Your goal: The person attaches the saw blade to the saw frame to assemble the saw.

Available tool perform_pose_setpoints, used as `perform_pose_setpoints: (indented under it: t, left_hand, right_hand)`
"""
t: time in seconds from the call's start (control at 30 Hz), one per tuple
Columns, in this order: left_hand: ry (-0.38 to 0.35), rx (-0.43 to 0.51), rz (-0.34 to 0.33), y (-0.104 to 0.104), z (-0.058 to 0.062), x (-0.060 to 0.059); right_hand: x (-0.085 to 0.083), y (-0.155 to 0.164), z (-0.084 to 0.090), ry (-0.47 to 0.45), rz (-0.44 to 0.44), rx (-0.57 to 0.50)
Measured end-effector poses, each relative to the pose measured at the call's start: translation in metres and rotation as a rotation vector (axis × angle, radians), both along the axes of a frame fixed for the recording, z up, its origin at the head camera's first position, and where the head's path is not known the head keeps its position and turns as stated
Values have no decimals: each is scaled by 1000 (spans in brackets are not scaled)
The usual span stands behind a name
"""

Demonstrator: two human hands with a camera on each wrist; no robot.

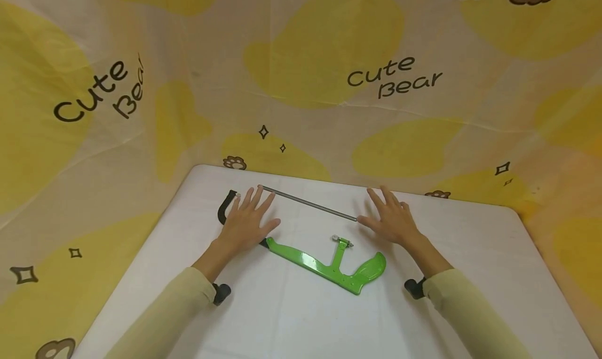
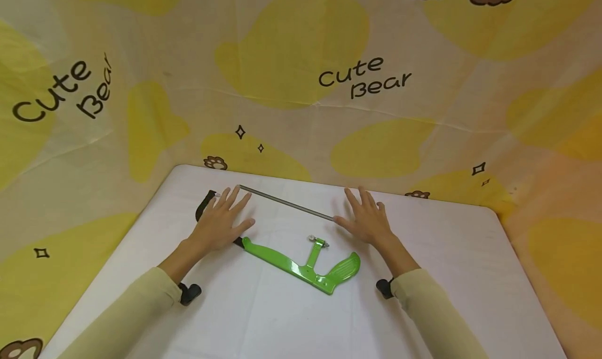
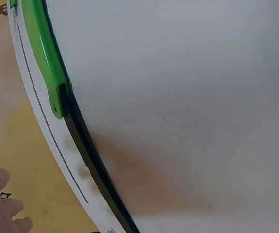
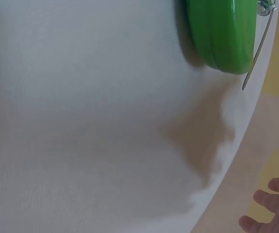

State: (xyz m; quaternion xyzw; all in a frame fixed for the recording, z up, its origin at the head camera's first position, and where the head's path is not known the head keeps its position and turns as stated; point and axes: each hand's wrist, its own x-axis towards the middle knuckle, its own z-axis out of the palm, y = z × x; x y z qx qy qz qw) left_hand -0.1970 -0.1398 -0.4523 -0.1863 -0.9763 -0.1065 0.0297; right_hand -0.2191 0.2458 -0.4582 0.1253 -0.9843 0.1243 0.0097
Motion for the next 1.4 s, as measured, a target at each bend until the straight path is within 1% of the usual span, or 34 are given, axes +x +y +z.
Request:
perform_pose_setpoints:
  t: [0.23,0.33,0.47,0.67,0.8,0.93,1.07,1.2,1.27,1.4]
  left_hand:
    - [-32,-22,-30,13,-5,4]
    - [-42,10,-51,19,-6,5]
    - [-52,61,-78,28,-8,8]
    - [-101,145,-98,42,-8,14]
    - [-141,195,-107,51,-8,19]
    - [-166,208,-115,59,-9,22]
    - [-184,208,-129,66,-9,24]
    - [-220,237,-142,72,-8,26]
    - [-247,248,-144,75,-7,27]
    - [-292,241,-137,82,-9,29]
  right_hand:
    - [0,-6,-2,-5,29,-32]
    - [0,-8,-3,-10,37,-39]
    - [-2,-11,-4,-25,46,-76]
    - [-5,-14,-5,-61,73,-176]
    - [-9,-15,-7,-117,94,-257]
    - [-11,-15,-9,-170,117,-329]
    - [-14,-14,-11,-179,149,-402]
    - [-15,-15,-11,-200,185,-478]
    - [-16,-16,-10,-214,196,-496]
    - [-19,-19,-11,-227,209,-481]
